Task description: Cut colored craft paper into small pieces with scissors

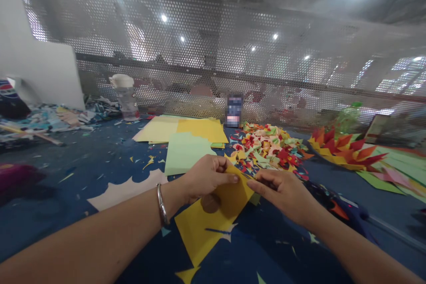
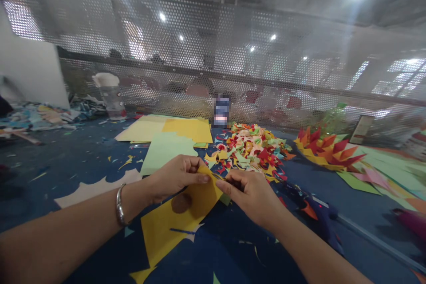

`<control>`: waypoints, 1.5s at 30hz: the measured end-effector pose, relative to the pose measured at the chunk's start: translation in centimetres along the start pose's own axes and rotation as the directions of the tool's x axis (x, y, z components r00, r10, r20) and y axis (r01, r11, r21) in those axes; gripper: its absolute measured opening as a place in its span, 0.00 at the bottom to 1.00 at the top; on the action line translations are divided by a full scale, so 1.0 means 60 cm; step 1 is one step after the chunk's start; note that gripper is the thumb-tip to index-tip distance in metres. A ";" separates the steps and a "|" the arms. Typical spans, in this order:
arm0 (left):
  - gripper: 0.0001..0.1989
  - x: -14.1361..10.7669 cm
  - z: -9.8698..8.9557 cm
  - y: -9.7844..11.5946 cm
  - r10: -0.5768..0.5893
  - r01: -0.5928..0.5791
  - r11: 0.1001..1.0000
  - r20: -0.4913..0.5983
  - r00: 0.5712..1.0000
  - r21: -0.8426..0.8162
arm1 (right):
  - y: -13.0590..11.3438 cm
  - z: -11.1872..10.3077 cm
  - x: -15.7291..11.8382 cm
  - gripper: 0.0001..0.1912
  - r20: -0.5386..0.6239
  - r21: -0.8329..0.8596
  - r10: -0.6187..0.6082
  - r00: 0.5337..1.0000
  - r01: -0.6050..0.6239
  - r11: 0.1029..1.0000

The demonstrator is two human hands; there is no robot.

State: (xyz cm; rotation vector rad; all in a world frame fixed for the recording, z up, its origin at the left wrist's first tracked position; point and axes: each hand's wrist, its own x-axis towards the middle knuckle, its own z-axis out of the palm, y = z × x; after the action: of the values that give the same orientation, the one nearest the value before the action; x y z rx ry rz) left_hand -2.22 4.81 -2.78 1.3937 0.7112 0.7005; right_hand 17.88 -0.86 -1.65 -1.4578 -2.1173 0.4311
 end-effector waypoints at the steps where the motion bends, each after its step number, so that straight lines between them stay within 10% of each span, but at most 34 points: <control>1: 0.09 0.000 0.000 -0.001 0.002 -0.002 1.000 0.004 1.000 0.000 | 0.000 0.001 0.000 0.23 0.002 0.004 0.002 1.000 -0.002 1.000; 45: 0.10 0.001 0.003 -0.001 0.005 -0.005 0.994 0.009 1.000 0.106 | 0.002 0.007 0.001 0.23 0.001 -0.027 -0.025 1.000 0.025 0.999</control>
State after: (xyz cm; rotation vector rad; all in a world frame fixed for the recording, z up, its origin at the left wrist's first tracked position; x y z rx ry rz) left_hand -2.04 4.75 -2.81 1.4953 0.7471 0.6679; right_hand 17.75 -0.73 -2.03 -1.4447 -2.1475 0.3951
